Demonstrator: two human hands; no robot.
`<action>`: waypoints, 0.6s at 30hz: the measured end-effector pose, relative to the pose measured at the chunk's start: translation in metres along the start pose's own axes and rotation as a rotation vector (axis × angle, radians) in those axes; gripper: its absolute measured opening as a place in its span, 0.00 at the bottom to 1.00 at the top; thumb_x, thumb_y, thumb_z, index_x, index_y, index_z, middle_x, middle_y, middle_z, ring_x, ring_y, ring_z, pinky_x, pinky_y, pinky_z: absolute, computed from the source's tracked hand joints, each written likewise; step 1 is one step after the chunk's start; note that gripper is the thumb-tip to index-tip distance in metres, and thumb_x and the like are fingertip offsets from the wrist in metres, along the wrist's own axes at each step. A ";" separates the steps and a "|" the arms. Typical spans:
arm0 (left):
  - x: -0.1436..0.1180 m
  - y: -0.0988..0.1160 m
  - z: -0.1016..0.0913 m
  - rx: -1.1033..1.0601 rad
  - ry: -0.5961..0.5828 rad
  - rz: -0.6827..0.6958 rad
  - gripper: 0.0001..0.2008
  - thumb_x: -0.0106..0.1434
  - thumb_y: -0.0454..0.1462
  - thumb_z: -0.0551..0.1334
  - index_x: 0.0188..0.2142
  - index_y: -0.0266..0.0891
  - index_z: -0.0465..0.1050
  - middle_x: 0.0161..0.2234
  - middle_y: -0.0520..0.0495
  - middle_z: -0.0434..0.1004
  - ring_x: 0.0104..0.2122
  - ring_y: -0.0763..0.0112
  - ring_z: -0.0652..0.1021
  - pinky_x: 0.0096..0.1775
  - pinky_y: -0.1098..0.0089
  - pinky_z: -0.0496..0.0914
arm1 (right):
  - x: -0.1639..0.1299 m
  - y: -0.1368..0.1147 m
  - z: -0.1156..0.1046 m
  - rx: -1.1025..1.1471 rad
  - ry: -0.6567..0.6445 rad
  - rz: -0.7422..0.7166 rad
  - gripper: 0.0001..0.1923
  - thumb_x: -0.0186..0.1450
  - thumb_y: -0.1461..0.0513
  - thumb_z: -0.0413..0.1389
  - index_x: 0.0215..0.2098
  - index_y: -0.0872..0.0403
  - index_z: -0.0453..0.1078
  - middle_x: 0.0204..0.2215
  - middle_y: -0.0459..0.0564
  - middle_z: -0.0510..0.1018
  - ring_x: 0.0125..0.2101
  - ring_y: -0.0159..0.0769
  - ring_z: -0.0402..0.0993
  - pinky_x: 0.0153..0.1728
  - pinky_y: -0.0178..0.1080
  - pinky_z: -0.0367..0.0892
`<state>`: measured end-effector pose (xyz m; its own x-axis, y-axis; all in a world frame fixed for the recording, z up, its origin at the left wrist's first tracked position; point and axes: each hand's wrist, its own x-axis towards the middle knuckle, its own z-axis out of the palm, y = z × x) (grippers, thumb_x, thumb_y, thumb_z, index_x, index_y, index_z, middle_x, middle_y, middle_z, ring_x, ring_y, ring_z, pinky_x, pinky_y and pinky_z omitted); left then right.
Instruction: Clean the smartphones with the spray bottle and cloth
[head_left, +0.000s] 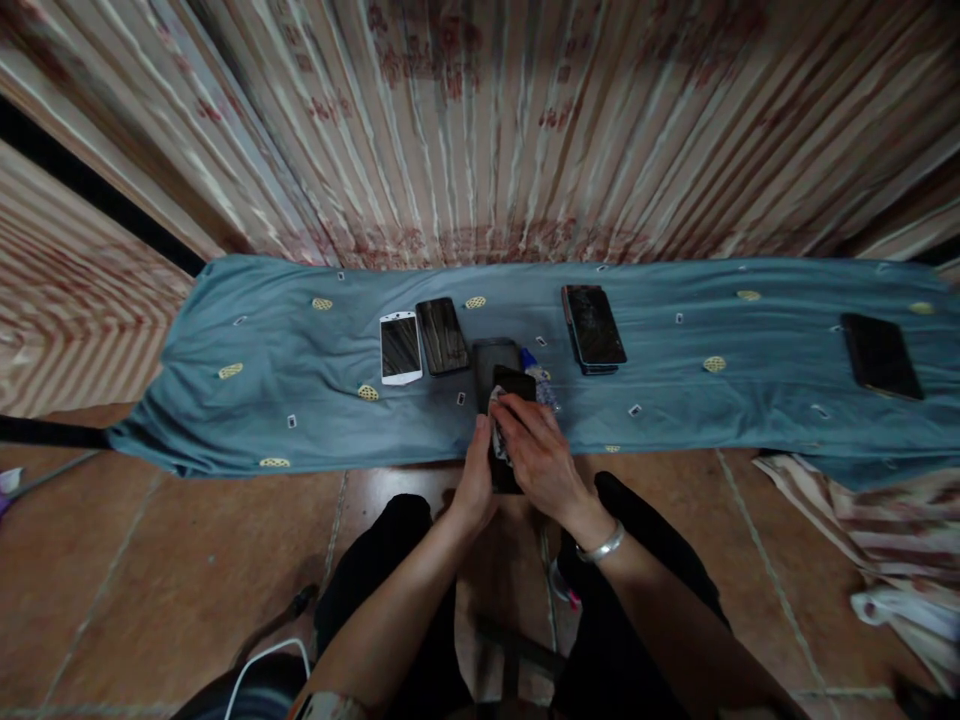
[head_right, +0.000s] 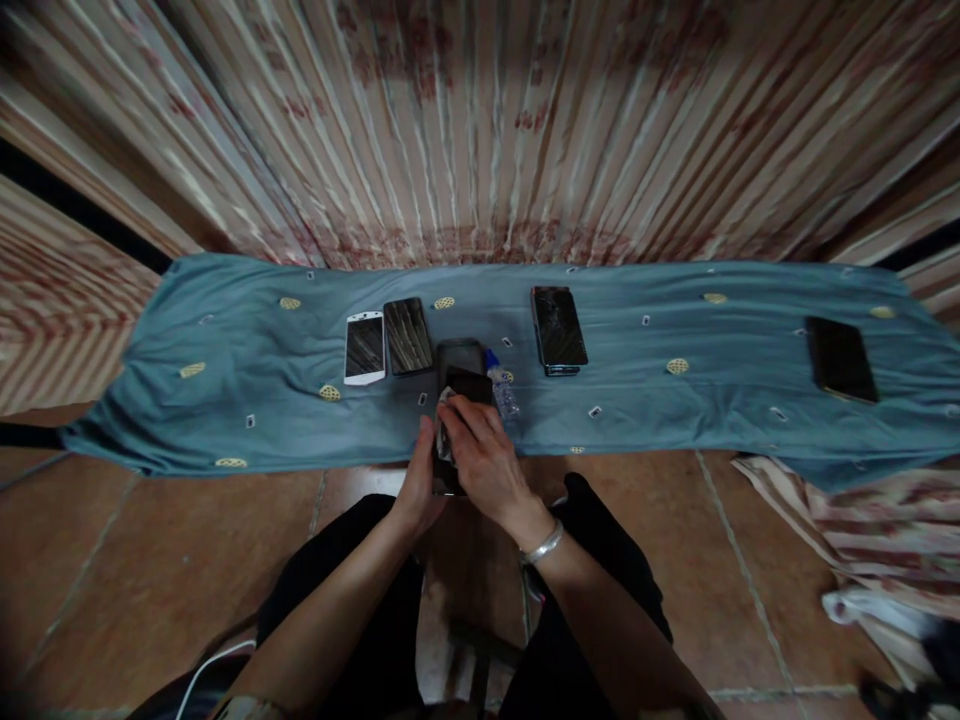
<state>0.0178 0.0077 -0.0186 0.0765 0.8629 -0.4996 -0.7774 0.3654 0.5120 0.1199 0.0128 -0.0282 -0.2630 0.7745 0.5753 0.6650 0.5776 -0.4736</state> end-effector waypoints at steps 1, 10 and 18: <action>-0.001 -0.002 -0.001 0.024 -0.026 0.013 0.20 0.59 0.49 0.68 0.41 0.35 0.81 0.48 0.43 0.83 0.62 0.59 0.71 0.65 0.62 0.59 | 0.001 0.003 -0.001 -0.001 0.009 0.006 0.24 0.72 0.66 0.46 0.65 0.51 0.64 0.55 0.57 0.75 0.54 0.45 0.71 0.55 0.50 0.72; -0.007 -0.011 -0.006 0.199 -0.121 0.033 0.24 0.56 0.53 0.69 0.44 0.38 0.81 0.55 0.43 0.79 0.67 0.54 0.63 0.67 0.56 0.53 | 0.009 0.020 -0.009 -0.013 0.007 0.056 0.23 0.72 0.66 0.45 0.63 0.53 0.66 0.57 0.58 0.75 0.55 0.46 0.71 0.55 0.53 0.71; -0.010 -0.006 -0.004 0.223 -0.163 0.046 0.25 0.53 0.55 0.70 0.41 0.40 0.82 0.53 0.45 0.80 0.66 0.54 0.64 0.67 0.56 0.53 | 0.008 0.025 -0.008 -0.010 0.010 0.056 0.24 0.72 0.67 0.44 0.63 0.54 0.67 0.56 0.58 0.75 0.55 0.45 0.71 0.55 0.52 0.71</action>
<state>0.0187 -0.0045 -0.0194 0.1579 0.9185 -0.3624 -0.6269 0.3768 0.6819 0.1399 0.0311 -0.0299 -0.2178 0.8028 0.5550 0.6854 0.5307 -0.4986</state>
